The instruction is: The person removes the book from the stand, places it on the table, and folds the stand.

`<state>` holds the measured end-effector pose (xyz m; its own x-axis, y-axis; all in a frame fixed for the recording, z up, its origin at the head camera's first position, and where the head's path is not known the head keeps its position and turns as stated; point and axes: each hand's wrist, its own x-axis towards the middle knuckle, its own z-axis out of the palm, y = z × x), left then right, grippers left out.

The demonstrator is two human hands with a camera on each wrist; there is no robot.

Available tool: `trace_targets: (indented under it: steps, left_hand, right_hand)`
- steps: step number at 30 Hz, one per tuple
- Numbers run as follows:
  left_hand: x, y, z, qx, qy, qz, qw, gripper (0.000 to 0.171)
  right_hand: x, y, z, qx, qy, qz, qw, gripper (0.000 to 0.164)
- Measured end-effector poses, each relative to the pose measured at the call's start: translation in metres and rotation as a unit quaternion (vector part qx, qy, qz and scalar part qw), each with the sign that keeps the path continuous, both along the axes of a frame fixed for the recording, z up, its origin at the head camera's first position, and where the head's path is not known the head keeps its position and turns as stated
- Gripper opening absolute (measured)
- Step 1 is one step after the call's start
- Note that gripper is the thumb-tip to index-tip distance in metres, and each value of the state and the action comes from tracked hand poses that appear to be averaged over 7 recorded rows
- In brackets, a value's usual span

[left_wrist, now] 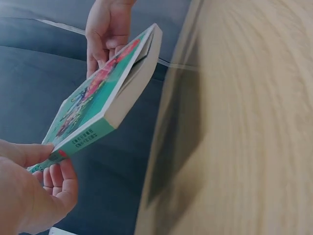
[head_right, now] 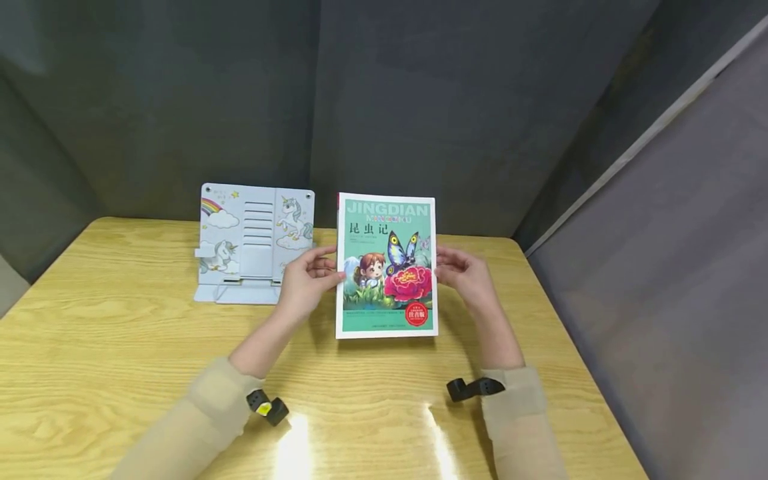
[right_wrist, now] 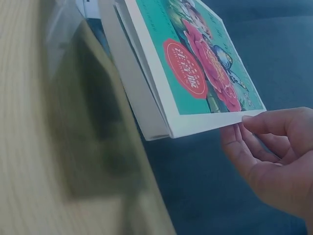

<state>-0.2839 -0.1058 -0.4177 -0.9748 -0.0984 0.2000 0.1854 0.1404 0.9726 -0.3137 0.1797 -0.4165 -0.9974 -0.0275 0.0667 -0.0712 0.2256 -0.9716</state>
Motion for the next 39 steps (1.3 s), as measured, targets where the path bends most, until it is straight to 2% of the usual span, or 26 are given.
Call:
trace_targets:
  steps: [7,14,25,32,39]
  left_hand:
    - [-0.007,0.005,-0.017,0.004,-0.026,-0.004,0.9996,0.052]
    - [-0.015,0.012,-0.030,0.017,-0.055,-0.018,0.9982,0.052]
    - [-0.027,0.030,-0.041,0.017,-0.088,-0.025,0.9957,0.051]
    - [-0.034,0.038,-0.045,-0.012,-0.112,-0.019,0.9934,0.049]
    - [-0.040,0.044,-0.048,-0.002,-0.133,-0.028,0.9908,0.050]
  right_hand:
    - [-0.005,0.006,-0.013,0.003,-0.023,0.015,1.000,0.047]
    - [-0.011,0.012,-0.027,0.010,-0.052,0.009,0.999,0.047]
    - [-0.024,0.030,-0.049,0.005,-0.070,0.012,0.997,0.047]
    - [-0.029,0.039,-0.054,0.005,-0.094,0.025,0.995,0.049]
    - [-0.039,0.048,-0.057,0.015,-0.129,0.023,0.991,0.049]
